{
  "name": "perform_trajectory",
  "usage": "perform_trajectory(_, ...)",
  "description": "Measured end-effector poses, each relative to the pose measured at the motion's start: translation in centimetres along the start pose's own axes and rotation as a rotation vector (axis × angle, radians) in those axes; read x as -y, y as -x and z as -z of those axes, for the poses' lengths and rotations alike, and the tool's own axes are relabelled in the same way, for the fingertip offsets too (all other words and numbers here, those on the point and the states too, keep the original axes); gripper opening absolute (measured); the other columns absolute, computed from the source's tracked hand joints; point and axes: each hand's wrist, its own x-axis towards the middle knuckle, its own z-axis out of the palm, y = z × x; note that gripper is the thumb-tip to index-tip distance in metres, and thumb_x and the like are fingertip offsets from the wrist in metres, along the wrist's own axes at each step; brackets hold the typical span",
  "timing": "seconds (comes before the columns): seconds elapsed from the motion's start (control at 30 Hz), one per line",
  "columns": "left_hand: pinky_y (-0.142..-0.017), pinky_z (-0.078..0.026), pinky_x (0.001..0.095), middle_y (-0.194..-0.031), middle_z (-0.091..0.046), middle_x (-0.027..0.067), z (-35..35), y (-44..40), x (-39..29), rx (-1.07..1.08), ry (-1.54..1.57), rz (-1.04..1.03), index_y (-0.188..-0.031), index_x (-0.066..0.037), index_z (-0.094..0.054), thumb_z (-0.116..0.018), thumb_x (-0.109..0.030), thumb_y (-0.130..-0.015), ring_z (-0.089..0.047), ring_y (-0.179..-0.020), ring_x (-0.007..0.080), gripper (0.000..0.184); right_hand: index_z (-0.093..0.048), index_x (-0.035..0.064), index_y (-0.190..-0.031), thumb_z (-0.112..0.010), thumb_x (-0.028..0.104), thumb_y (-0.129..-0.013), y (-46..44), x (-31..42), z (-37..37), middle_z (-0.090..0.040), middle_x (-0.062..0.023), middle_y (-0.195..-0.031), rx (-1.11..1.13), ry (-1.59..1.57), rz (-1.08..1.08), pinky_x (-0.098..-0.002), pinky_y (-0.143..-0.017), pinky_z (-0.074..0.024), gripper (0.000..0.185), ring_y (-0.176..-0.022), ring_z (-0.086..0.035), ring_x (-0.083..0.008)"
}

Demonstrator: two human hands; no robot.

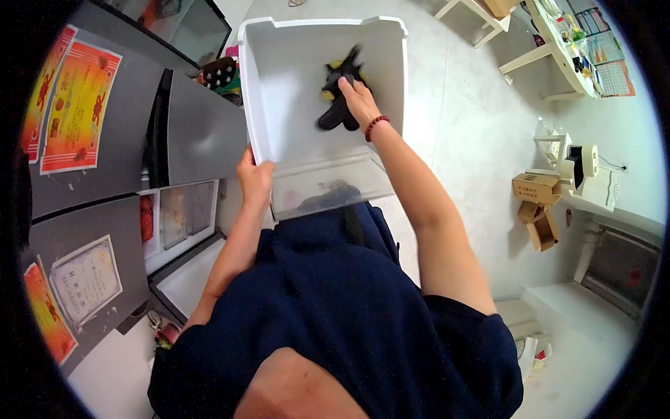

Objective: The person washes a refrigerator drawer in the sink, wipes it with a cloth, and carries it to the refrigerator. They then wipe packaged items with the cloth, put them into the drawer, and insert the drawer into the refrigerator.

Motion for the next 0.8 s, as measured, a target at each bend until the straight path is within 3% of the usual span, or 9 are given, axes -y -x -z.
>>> perform_trajectory(0.07,-0.088,-0.042,0.0236,-0.113,-0.061,0.0098,0.3,1.0,-0.3,0.045,0.026,0.032,-0.128,0.004,-0.05,-0.044,0.007,-0.074,-0.057,-0.1,0.014,0.054,-0.058,0.0,-0.115,-0.049,0.044,-0.088,-4.2,-3.1,-1.9,-0.053,-0.014,-0.123,-0.088,0.056,0.247,-0.0356,-0.094,-0.0382,0.052,-0.109,-0.051,-0.0263)
perform_trajectory(0.1,-0.074,-0.044,0.0233,-0.094,-0.062,0.004,0.4,0.9,1.7,0.004,0.069,-0.034,-0.114,0.003,-0.059,-0.047,0.005,-0.067,-0.057,-0.083,0.0111,0.048,-0.058,-0.0007,-0.117,-0.051,0.043,-0.089,-6.2,-4.1,-2.9,-0.054,-0.0139,-0.122,-0.129,0.25,0.271,-0.0349,-0.098,-0.0346,0.052,-0.113,-0.047,-0.0246)
perform_trajectory(0.13,-0.073,-0.044,0.0228,-0.093,-0.062,0.0032,0.4,1.0,1.5,0.02,0.071,-0.05,-0.114,0.003,-0.059,-0.047,0.005,-0.067,-0.056,-0.082,0.0103,0.048,-0.062,0.004,-0.104,-0.045,0.048,-0.086,-3.7,-1.6,-5.0,-0.059,-0.0183,-0.114,-0.113,0.392,0.282,-0.0436,-0.088,-0.043,0.051,-0.104,-0.054,-0.0343)
perform_trajectory(0.2,-0.071,-0.043,0.0218,-0.093,-0.061,0.0016,0.6,1.9,0.6,0.056,0.07,-0.067,-0.115,0.003,-0.058,-0.047,0.005,-0.068,-0.054,-0.08,0.0087,0.048,-0.061,0.0024,-0.09,-0.052,0.038,-0.084,-4.1,-2.3,-8.6,-0.06,-0.0209,-0.1,0.077,0.663,0.386,-0.0474,-0.084,-0.043,0.038,-0.098,-0.054,-0.0392)
perform_trajectory(0.27,-0.077,-0.044,0.0209,-0.102,-0.06,0.0039,1.5,2.0,0.4,0.109,0.025,-0.037,-0.124,0.003,-0.053,-0.044,0.008,-0.071,-0.055,-0.087,0.0093,0.054,-0.053,-0.0025,-0.1,-0.057,0.02,-0.082,-2.1,-6.9,-11.4,-0.055,-0.0246,-0.098,0.093,0.299,0.756,-0.0465,-0.087,-0.0406,0.029,-0.096,-0.05,-0.0423)
perform_trajectory(0.4,-0.078,-0.045,0.0204,-0.105,-0.06,0.0041,2.7,1.8,0.0,0.167,-0.032,0.028,-0.129,0.002,-0.05,-0.043,0.009,-0.073,-0.055,-0.088,0.009,0.057,-0.059,0.0017,-0.102,-0.056,0.01,-0.077,2.1,-12.3,-6.0,-0.061,-0.0222,-0.099,1.06,1.133,0.66,-0.0459,-0.083,-0.0473,0.027,-0.096,-0.059,-0.0383)
perform_trajectory(0.53,-0.076,-0.044,0.0185,-0.109,-0.061,0.0073,2.6,2.0,0.0,0.15,-0.045,-0.074,-0.13,0.003,-0.049,-0.044,0.009,-0.073,-0.056,-0.09,0.0083,0.058,-0.068,0.0063,-0.093,-0.056,0.014,-0.08,1.1,-5.0,-1.7,-0.065,-0.0146,-0.099,0.689,1.976,0.68,-0.0393,-0.078,-0.0523,0.019,-0.095,-0.063,-0.0273)
perform_trajectory(0.67,-0.09,-0.041,0.0233,-0.115,-0.06,0.0108,3.0,2.1,-1.0,0.127,0.007,0.007,-0.13,0.004,-0.048,-0.041,0.011,-0.073,-0.055,-0.104,0.0144,0.057,-0.067,0.0134,-0.093,-0.059,0.018,-0.08,-1.2,5.0,3.1,-0.062,-0.0028,-0.098,0.126,2.223,0.96,-0.0314,-0.08,-0.0423,0.016,-0.101,-0.053,-0.0197)
perform_trajectory(0.8,-0.091,-0.041,0.0236,-0.12,-0.058,0.012,3.4,1.6,0.8,0.114,-0.046,-0.125,-0.13,0.003,-0.048,-0.041,0.011,-0.073,-0.055,-0.107,0.0154,0.058,-0.065,0.0152,-0.095,-0.054,0.018,-0.082,0.7,1.8,3.7,-0.06,-0.0004,-0.095,0.254,2.289,0.746,-0.0316,-0.076,-0.0404,0.016,-0.098,-0.052,-0.0181)
